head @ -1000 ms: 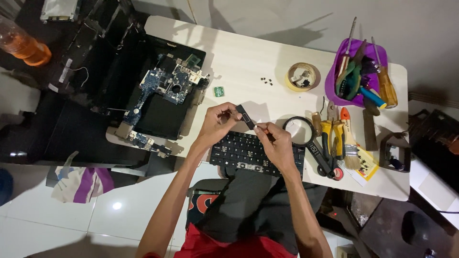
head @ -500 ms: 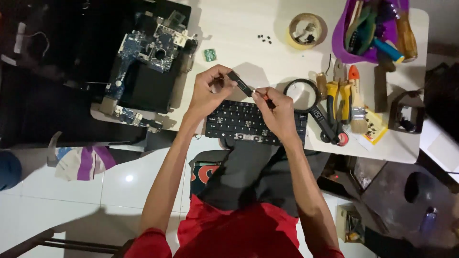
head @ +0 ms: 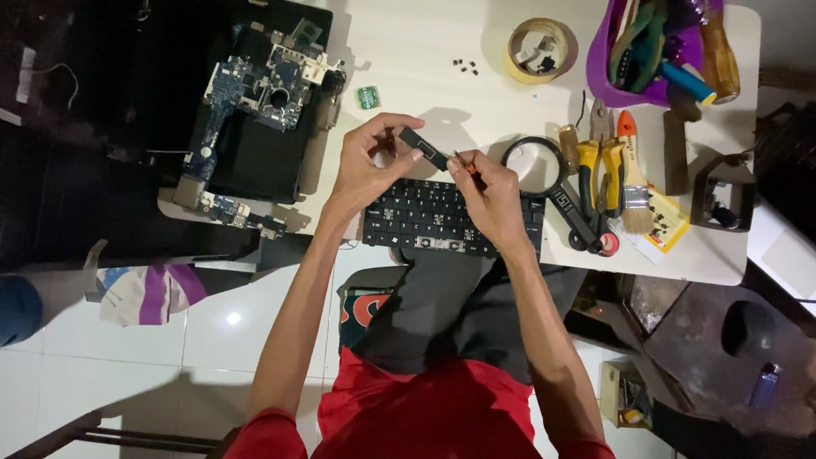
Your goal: Repairing a laptop keyboard by carefully manipulating the ribbon cable and its connector using a small precision tool.
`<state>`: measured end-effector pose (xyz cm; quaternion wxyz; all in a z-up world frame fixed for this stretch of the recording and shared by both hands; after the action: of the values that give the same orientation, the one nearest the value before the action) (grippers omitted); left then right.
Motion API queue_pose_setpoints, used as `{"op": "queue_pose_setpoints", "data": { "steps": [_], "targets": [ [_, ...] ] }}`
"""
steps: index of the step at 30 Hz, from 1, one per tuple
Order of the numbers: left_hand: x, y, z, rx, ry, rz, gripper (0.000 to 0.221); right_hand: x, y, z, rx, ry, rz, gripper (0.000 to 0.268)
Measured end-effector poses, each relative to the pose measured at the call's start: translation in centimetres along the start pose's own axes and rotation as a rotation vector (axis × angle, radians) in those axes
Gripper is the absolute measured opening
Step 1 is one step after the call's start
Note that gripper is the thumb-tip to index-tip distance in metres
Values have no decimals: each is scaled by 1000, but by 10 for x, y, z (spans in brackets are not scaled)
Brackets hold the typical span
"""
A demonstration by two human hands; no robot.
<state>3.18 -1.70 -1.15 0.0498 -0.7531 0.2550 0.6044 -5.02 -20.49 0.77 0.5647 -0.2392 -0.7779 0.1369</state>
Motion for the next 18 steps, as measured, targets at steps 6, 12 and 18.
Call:
{"op": "queue_pose_setpoints", "data": {
  "steps": [6,12,18],
  "targets": [
    [11,-4,2,-13,-42,12,40,8,-1,-2,-4,14,37,24],
    [16,-6,2,14,-63,19,36,10,-3,-2,-8,25,40,22],
    [10,-4,3,-6,-92,34,31,9,-2,-1,4,56,50,21]
  ]
}}
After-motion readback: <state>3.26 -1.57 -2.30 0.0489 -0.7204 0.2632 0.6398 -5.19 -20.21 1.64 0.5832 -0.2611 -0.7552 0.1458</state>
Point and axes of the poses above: each hand's wrist, its own z-axis away from the middle knuckle, its own y-axis out of the palm, x = y × z, the point moved 3 cm from there along -z, towards the middle knuckle, and after that the axes turned 12 degrees about z, right-handed, at the moved point
